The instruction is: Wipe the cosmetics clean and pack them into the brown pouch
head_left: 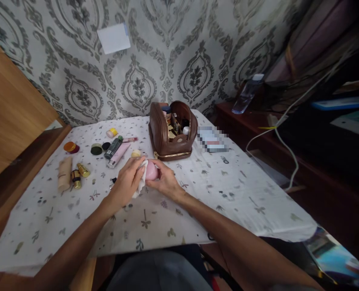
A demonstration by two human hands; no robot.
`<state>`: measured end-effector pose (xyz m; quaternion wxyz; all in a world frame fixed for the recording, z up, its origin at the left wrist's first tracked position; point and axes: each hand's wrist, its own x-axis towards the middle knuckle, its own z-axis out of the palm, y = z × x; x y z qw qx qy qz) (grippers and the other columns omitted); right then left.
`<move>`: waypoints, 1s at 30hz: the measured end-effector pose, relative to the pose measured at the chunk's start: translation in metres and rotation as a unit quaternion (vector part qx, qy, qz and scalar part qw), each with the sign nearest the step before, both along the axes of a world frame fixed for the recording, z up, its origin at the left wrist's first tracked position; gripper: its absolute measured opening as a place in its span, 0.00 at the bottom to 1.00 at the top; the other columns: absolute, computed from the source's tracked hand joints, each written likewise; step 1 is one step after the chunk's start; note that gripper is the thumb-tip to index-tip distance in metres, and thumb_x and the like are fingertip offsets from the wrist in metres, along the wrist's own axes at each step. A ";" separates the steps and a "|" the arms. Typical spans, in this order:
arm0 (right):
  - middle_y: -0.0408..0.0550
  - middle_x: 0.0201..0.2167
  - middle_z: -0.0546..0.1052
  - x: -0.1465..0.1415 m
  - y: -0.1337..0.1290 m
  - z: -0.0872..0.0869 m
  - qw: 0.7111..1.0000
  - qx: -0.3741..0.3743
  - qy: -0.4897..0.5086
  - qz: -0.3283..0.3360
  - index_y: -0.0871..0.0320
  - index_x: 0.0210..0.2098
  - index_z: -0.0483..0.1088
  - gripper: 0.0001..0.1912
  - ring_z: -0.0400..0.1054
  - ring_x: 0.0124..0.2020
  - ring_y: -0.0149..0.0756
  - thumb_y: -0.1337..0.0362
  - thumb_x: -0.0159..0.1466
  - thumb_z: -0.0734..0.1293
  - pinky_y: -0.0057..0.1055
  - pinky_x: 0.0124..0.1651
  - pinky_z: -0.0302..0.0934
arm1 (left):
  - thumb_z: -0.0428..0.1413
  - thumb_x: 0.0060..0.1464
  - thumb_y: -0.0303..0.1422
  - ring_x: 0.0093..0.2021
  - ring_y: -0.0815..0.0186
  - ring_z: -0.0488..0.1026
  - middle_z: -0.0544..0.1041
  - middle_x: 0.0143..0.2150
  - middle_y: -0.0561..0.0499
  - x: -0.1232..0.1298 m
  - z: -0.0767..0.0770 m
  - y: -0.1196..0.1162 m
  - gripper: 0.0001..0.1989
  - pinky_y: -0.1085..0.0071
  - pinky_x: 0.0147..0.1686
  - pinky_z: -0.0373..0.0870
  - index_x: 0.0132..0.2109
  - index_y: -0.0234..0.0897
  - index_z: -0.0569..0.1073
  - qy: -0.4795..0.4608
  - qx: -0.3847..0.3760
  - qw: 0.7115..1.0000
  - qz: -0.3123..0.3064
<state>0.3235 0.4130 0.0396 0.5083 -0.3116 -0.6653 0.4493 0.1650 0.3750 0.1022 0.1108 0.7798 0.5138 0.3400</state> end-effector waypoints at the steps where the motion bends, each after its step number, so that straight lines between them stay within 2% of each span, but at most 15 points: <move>1: 0.50 0.49 0.75 -0.001 0.000 -0.001 1.000 -0.006 0.009 0.002 0.57 0.52 0.70 0.31 0.70 0.50 0.43 0.60 0.50 0.76 0.39 0.55 0.65 | 0.46 0.67 0.38 0.61 0.57 0.71 0.75 0.58 0.42 0.000 -0.001 -0.001 0.20 0.58 0.62 0.67 0.61 0.37 0.70 -0.014 -0.006 1.000 0.013; 5: 0.50 0.50 0.75 -0.004 0.001 -0.006 0.999 -0.025 0.026 -0.011 0.56 0.52 0.70 0.31 0.71 0.50 0.43 0.59 0.50 0.76 0.38 0.54 0.67 | 0.48 0.66 0.40 0.63 0.54 0.70 0.73 0.63 0.38 0.002 -0.006 -0.007 0.26 0.58 0.63 0.66 0.64 0.31 0.67 -0.068 -0.048 0.995 0.063; 9: 0.51 0.48 0.76 -0.006 0.004 -0.009 0.997 -0.037 0.029 -0.066 0.57 0.50 0.71 0.30 0.70 0.50 0.44 0.58 0.49 0.76 0.39 0.53 0.67 | 0.48 0.66 0.40 0.63 0.54 0.70 0.70 0.65 0.38 0.004 -0.016 -0.017 0.28 0.57 0.61 0.68 0.68 0.32 0.60 -0.055 -0.058 0.994 0.068; 15: 0.51 0.43 0.76 -0.001 0.004 -0.001 0.993 -0.001 -0.032 -0.111 0.58 0.47 0.73 0.25 0.70 0.44 0.44 0.58 0.50 0.74 0.40 0.50 0.66 | 0.45 0.68 0.30 0.69 0.57 0.61 0.63 0.70 0.40 0.006 -0.032 -0.028 0.27 0.53 0.65 0.65 0.72 0.41 0.53 0.054 0.060 0.997 0.010; 19: 0.49 0.38 0.74 0.000 -0.004 0.006 0.991 0.069 -0.086 -0.080 0.57 0.45 0.73 0.19 0.69 0.39 0.42 0.64 0.53 0.71 0.38 0.47 0.66 | 0.42 0.67 0.22 0.72 0.57 0.55 0.62 0.70 0.42 0.009 -0.029 -0.028 0.27 0.52 0.66 0.63 0.69 0.42 0.58 0.135 0.129 0.981 -0.046; 22: 0.49 0.36 0.72 0.000 -0.008 0.009 0.988 0.109 -0.101 -0.049 0.57 0.41 0.72 0.15 0.67 0.39 0.41 0.69 0.54 0.67 0.37 0.45 0.66 | 0.45 0.67 0.26 0.70 0.56 0.59 0.66 0.68 0.41 0.013 -0.021 -0.025 0.22 0.54 0.65 0.66 0.66 0.38 0.64 0.159 0.153 0.974 -0.049; 24: 0.49 0.36 0.72 0.000 -0.009 0.010 0.988 0.114 -0.098 -0.035 0.57 0.42 0.71 0.15 0.67 0.38 0.40 0.70 0.54 0.65 0.36 0.44 0.66 | 0.47 0.68 0.31 0.67 0.56 0.64 0.68 0.67 0.41 0.015 -0.015 -0.022 0.20 0.55 0.63 0.68 0.65 0.37 0.66 0.141 0.133 0.981 -0.023; 27: 0.50 0.40 0.73 0.000 -0.008 0.011 0.992 0.100 -0.068 -0.016 0.58 0.43 0.71 0.16 0.68 0.41 0.40 0.69 0.55 0.66 0.37 0.48 0.66 | 0.48 0.68 0.37 0.65 0.56 0.67 0.69 0.66 0.40 0.015 -0.007 -0.015 0.21 0.54 0.63 0.67 0.64 0.35 0.67 0.069 0.058 0.996 0.003; 30: 0.49 0.43 0.74 -0.001 -0.006 0.011 0.999 0.022 0.010 0.037 0.58 0.45 0.72 0.20 0.69 0.46 0.41 0.64 0.52 0.72 0.37 0.52 0.65 | 0.48 0.67 0.40 0.64 0.56 0.69 0.73 0.62 0.39 0.013 -0.003 -0.007 0.22 0.55 0.64 0.65 0.60 0.33 0.71 -0.042 0.001 0.999 0.017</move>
